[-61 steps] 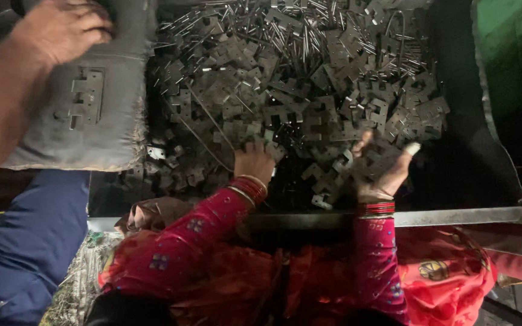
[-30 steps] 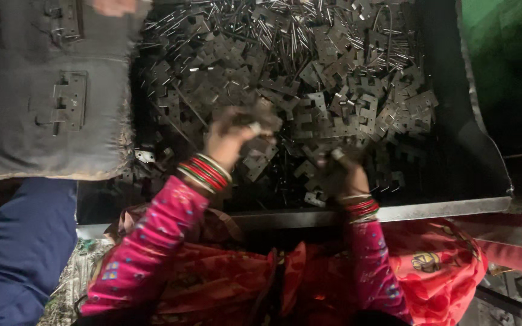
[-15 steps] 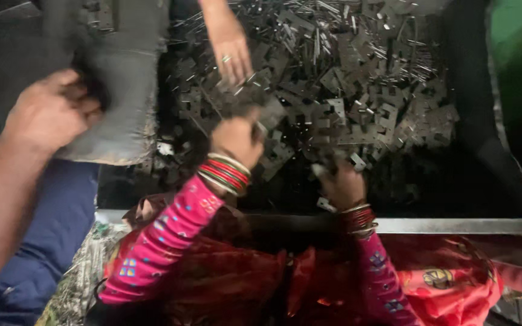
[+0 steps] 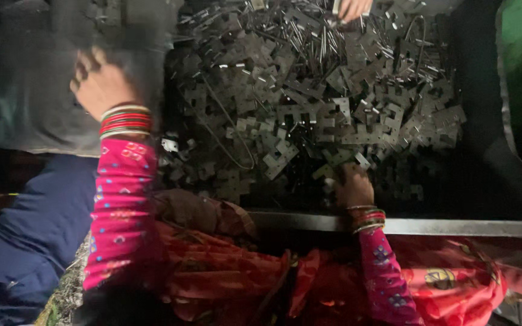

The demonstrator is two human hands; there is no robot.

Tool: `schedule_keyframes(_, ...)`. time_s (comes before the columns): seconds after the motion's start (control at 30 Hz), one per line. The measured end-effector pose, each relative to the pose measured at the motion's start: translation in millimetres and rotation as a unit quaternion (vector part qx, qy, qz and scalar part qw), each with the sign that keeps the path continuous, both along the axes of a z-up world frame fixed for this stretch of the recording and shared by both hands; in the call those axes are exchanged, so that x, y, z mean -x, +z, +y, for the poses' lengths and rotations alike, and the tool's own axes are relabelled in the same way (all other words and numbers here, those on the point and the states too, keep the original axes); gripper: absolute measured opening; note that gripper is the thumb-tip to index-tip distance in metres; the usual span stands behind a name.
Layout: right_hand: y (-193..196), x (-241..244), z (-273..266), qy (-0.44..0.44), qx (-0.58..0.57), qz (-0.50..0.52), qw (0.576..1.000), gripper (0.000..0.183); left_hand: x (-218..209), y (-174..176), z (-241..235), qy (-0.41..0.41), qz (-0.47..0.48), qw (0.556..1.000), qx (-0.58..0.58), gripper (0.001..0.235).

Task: The person sorts through a large bin of metal hinges and pins, picking up individual metal plates and placing them onto a black padded surface to their left.

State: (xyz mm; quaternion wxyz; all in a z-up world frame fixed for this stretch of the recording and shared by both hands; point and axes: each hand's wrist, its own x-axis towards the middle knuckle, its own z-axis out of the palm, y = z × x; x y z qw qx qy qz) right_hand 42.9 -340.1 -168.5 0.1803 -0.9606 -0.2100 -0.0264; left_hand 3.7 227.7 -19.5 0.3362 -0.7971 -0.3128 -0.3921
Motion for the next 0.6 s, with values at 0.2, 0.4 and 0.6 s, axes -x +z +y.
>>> schedule_keyframes(0.2,19,3,0,-0.032,-0.205,0.177,0.962,0.04,-4,14,-190,-0.264,0.335,0.838,0.34,0.012)
schedule_keyframes(0.4,92,3,-34,-0.046,-0.725,0.257,0.638,0.052,8,-44,-294,-0.267,0.466,0.752,0.382,0.02)
schedule_keyframes(0.6,104,13,-5,-0.007,-0.712,0.373,0.595,0.033,3,-95,-303,-0.246,0.398,0.809,0.355,0.016)
